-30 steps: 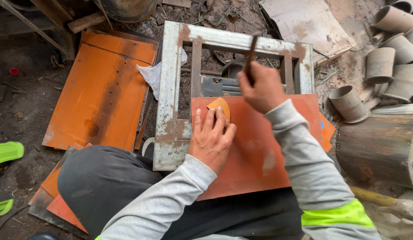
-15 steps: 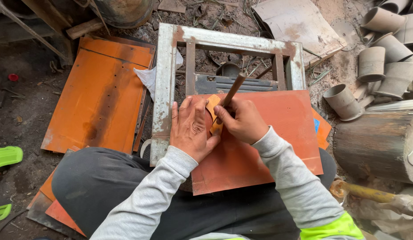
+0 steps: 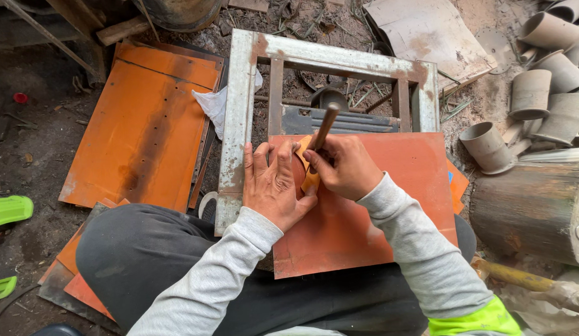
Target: The person uses a small curved template and a sharp tool to trace and cut shapes from a red sheet of material. They repeatedly reposition the template and cut along its edges to produce multiple identical pieces.
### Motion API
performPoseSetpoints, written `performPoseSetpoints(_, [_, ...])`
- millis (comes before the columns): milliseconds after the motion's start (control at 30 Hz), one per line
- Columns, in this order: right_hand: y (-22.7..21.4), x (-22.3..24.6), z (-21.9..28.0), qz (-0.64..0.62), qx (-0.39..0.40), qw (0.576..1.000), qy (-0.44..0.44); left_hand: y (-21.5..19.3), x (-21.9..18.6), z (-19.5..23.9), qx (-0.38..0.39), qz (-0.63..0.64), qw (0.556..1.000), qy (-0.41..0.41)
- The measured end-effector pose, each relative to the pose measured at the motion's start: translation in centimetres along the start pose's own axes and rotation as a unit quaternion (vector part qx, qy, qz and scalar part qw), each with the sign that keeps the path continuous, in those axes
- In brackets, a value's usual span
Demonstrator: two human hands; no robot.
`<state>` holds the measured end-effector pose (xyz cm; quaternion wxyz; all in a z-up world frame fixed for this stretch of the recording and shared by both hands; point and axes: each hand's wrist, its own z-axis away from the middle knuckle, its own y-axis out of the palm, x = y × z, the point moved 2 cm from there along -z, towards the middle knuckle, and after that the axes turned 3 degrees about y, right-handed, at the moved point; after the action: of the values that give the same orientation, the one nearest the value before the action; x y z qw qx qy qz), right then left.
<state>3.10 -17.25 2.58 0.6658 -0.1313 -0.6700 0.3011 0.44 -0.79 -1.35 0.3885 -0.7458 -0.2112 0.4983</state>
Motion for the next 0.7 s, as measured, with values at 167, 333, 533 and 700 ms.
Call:
performPoseSetpoints(167, [0.5,0.2,-1.9,0.096,-0.028,0.989,-0.110,0.4,0.4,-0.1,0.001,0.019,1.000,-0.005])
performPoseSetpoints(333, [0.6,1.3,-0.1,0.173,-0.038,0.926,-0.332,0.3,0.6,0.0,-0.036,0.042,0.998,-0.007])
performPoseSetpoints(533, [-1.0,-2.1,5.5,-0.135,-0.149,0.979,-0.045,-0.1,0.2,-0.3,0.011,0.008,1.000,0.011])
performPoseSetpoints(700, [0.8,-4.1,7.3,-0.213,-0.188,0.959,-0.015,-0.7,-0.1,-0.3,0.000,-0.030,0.997,0.069])
